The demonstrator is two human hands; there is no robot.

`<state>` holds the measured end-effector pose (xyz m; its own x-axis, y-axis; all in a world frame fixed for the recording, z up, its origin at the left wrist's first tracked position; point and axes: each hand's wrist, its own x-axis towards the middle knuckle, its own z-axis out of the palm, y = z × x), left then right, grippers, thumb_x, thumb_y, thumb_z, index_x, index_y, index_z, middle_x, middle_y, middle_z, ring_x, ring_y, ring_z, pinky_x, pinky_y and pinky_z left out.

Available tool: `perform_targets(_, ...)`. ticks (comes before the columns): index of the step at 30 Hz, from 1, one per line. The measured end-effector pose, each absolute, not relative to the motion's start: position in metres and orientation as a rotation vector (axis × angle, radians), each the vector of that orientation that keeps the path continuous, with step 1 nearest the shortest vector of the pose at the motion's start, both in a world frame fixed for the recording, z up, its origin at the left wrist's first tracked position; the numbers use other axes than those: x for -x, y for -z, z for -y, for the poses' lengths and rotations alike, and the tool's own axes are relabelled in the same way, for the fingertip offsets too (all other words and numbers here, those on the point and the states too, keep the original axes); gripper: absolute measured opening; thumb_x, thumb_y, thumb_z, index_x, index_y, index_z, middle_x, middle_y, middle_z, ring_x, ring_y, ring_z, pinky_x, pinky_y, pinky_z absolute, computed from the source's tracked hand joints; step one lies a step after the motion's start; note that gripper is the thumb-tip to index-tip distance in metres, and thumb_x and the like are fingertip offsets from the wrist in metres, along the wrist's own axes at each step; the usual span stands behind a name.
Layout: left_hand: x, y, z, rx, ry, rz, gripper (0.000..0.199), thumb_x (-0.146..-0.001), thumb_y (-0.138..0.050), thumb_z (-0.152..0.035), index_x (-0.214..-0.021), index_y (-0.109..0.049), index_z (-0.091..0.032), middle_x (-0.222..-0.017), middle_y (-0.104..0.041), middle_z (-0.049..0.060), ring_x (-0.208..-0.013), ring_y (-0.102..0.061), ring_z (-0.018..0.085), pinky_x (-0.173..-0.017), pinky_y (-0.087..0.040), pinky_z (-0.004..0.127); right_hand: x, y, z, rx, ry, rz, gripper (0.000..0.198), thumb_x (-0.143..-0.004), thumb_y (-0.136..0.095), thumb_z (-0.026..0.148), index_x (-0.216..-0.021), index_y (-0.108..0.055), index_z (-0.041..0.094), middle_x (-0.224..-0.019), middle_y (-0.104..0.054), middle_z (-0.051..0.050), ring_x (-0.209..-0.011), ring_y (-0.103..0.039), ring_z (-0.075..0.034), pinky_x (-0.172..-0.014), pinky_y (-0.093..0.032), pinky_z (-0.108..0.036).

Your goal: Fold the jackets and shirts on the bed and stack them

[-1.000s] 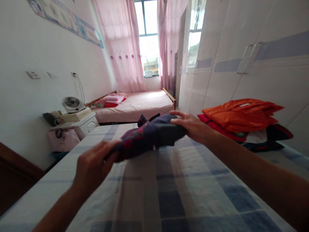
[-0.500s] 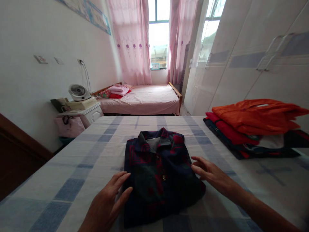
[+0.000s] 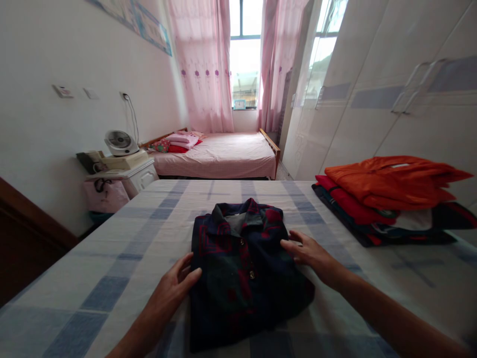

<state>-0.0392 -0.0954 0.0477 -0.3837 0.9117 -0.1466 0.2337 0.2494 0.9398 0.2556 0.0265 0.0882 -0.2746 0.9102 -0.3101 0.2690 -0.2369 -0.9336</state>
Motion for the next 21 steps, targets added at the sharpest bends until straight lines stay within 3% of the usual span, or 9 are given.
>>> perform_targets(3, 0.026, -0.062, 0.073, -0.855, -1.227, -1.748, 0.056, -0.077, -0.061, -0.037, -0.127, -0.046, -0.015, -0.130, -0.054, 0.016, -0.116, -0.055, 0.026, -0.085, -0.053, 0.033, -0.234, -0.091, -0.041, 1.230, -1.736, 1.481, 0.032, -0.069, -0.064, 0.030, -0.096, -0.059, 0.014, -0.083, -0.067, -0.005, -0.072, -0.063, -0.016, -0.058, -0.048, -0.024)
perform_targets(5, 0.018, -0.074, 0.062, -0.738, -1.272, -1.586, 0.056, -0.074, -0.062, -0.026, -0.126, -0.047, -0.013, -0.121, -0.061, 0.015, -0.105, -0.062, 0.024, -0.081, -0.054, 0.031, -0.224, -0.091, -0.051, 1.121, -1.834, 1.367, 0.026, -0.063, -0.061, 0.017, -0.088, -0.060, 0.014, -0.071, -0.066, -0.001, -0.060, -0.060, -0.013, -0.056, -0.047, -0.023)
perform_targets(9, 0.017, -0.087, 0.054, -0.637, -1.332, -1.357, 0.065, -0.065, -0.060, -0.009, -0.128, -0.045, -0.016, -0.097, -0.071, 0.008, -0.076, -0.069, 0.019, -0.067, -0.054, 0.027, -0.229, -0.084, -0.059, 1.101, -1.944, 1.040, 0.023, -0.065, -0.055, 0.016, -0.087, -0.061, 0.015, -0.071, -0.068, -0.003, -0.058, -0.061, -0.014, -0.059, -0.050, -0.026)
perform_targets(13, 0.028, -0.077, 0.066, -0.672, -1.205, -1.396, 0.059, -0.069, -0.065, -0.018, -0.125, -0.050, -0.017, -0.103, -0.070, 0.008, -0.088, -0.067, 0.022, -0.076, -0.053, 0.029, -0.250, -0.070, -0.050, 1.106, -2.163, 0.921, 0.027, -0.081, -0.055, 0.032, -0.095, -0.064, 0.012, -0.085, -0.070, -0.008, -0.074, -0.065, -0.017, -0.075, -0.052, -0.029)
perform_targets(16, 0.025, -0.071, 0.073, -0.743, -1.121, -1.328, 0.055, -0.067, -0.071, -0.028, -0.118, -0.056, -0.014, -0.107, -0.068, 0.010, -0.098, -0.064, 0.027, -0.084, -0.051, 0.034, -0.254, -0.063, -0.043, 0.983, -2.265, 1.041, 0.033, -0.081, -0.058, 0.038, -0.103, -0.062, 0.012, -0.092, -0.069, -0.008, -0.083, -0.065, -0.017, -0.083, -0.049, -0.030)
perform_targets(21, 0.010, -0.082, 0.066, -0.723, -1.155, -1.271, 0.051, -0.059, -0.075, -0.024, -0.107, -0.062, -0.014, -0.089, -0.073, 0.007, -0.080, -0.068, 0.028, -0.071, -0.054, 0.035, -0.242, -0.076, -0.033, 1.013, -2.249, 1.023, 0.034, -0.069, -0.065, 0.021, -0.102, -0.059, 0.014, -0.079, -0.069, -0.003, -0.069, -0.064, -0.014, -0.071, -0.051, -0.027)
